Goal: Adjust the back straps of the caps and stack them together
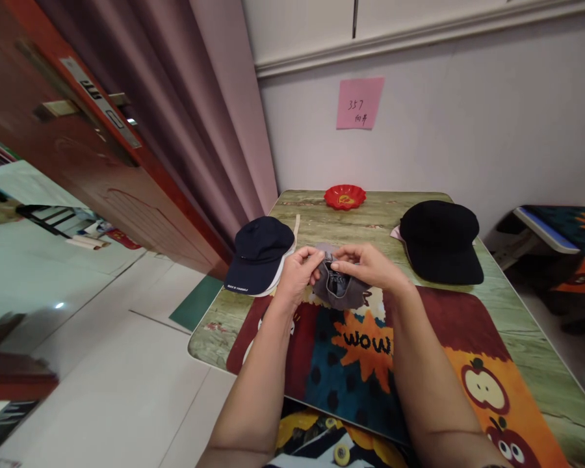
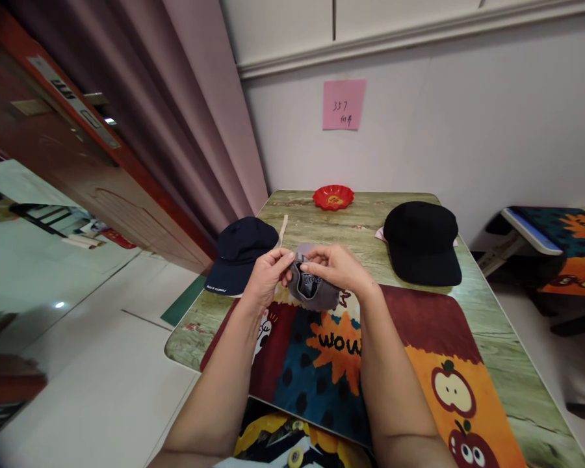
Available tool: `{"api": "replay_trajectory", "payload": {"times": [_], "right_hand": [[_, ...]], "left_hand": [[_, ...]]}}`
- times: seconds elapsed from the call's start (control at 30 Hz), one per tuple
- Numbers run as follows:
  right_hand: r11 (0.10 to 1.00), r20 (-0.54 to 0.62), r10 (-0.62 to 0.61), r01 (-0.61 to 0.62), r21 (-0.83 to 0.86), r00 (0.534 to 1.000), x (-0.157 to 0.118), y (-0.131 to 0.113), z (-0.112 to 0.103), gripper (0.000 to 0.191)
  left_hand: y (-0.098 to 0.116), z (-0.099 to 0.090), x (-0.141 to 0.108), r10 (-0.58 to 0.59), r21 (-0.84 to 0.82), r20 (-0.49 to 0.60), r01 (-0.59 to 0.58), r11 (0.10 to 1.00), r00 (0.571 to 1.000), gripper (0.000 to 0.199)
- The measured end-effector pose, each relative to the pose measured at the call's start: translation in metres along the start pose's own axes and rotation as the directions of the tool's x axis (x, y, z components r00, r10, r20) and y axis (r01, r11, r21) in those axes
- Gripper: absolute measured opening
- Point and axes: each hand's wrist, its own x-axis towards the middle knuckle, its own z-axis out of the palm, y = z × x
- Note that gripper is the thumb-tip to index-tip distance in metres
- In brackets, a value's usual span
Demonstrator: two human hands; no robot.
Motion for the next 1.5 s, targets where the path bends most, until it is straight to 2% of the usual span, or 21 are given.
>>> {"api": "replay_trajectory", "payload": {"times": [0.1, 0.23, 0.43, 0.53, 0.6, 0.7, 0.8, 0.93, 1.07, 1.27, 1.5], "right_hand": [[0.997, 0.059, 0.058, -0.061, 0.056, 0.997, -0.003, 0.0, -0.004, 0.035], [0.99, -0.008, 0.059, -0.057, 0.125, 0.998, -0.005, -0.006, -0.008, 0.036], [0.993, -0.049, 0.033, -0.028, 0.116, 0.998, -0.004, -0.007, -0.007, 0.037], [0.994, -0.089, 0.034, -0.024, 0.11, 0.995, -0.002, -0.004, -0.006, 0.035], [0.994, -0.12, 0.032, -0.019, 0.108, 0.992, -0.001, -0.003, -0.005, 0.034], [0.994, -0.128, 0.027, -0.013, 0.113, 0.991, -0.001, -0.003, -0.005, 0.034], [0.991, -0.115, 0.026, -0.01, 0.134, 0.993, 0.0, -0.004, -0.003, 0.031], [0.985, -0.138, 0.016, 0.008, 0.174, 0.99, 0.001, -0.003, -0.002, 0.027], [0.983, -0.151, 0.011, 0.017, 0.183, 0.988, 0.002, -0.001, 0.0, 0.026], [0.983, -0.146, -0.014, 0.04, 0.179, 0.989, 0.004, -0.002, 0.004, 0.022], [0.979, -0.127, 0.017, 0.009, 0.204, 0.992, 0.003, -0.005, 0.003, 0.024]], "left_hand": [[-0.001, -0.001, 0.001, 0.002, -0.018, 0.024, -0.001, 1.0, 1.0, 0.038], [-0.001, 0.0, 0.001, 0.003, -0.046, 0.047, 0.0, 0.999, 0.999, 0.035], [-0.001, 0.003, 0.0, 0.02, -0.066, 0.038, -0.017, 0.998, 0.999, 0.032], [0.0, 0.004, -0.002, 0.067, -0.022, 0.045, -0.066, 0.998, 0.997, 0.031], [0.001, 0.005, -0.003, 0.129, 0.066, 0.041, -0.131, 0.989, 0.991, 0.035], [0.004, 0.007, -0.004, 0.272, 0.28, 0.021, -0.267, 0.922, 0.962, 0.038], [0.008, 0.009, -0.005, 0.421, 0.459, 0.025, -0.384, 0.801, 0.907, 0.023], [0.012, 0.009, -0.006, 0.515, 0.529, 0.057, -0.463, 0.711, 0.855, 0.018], [0.01, 0.006, -0.004, 0.565, 0.543, 0.023, -0.485, 0.685, 0.824, 0.019], [0.01, 0.008, -0.004, 0.483, 0.351, 0.003, -0.453, 0.819, 0.876, 0.019], [0.013, 0.012, -0.008, 0.353, 0.235, -0.016, -0.34, 0.911, 0.935, 0.021]]}}
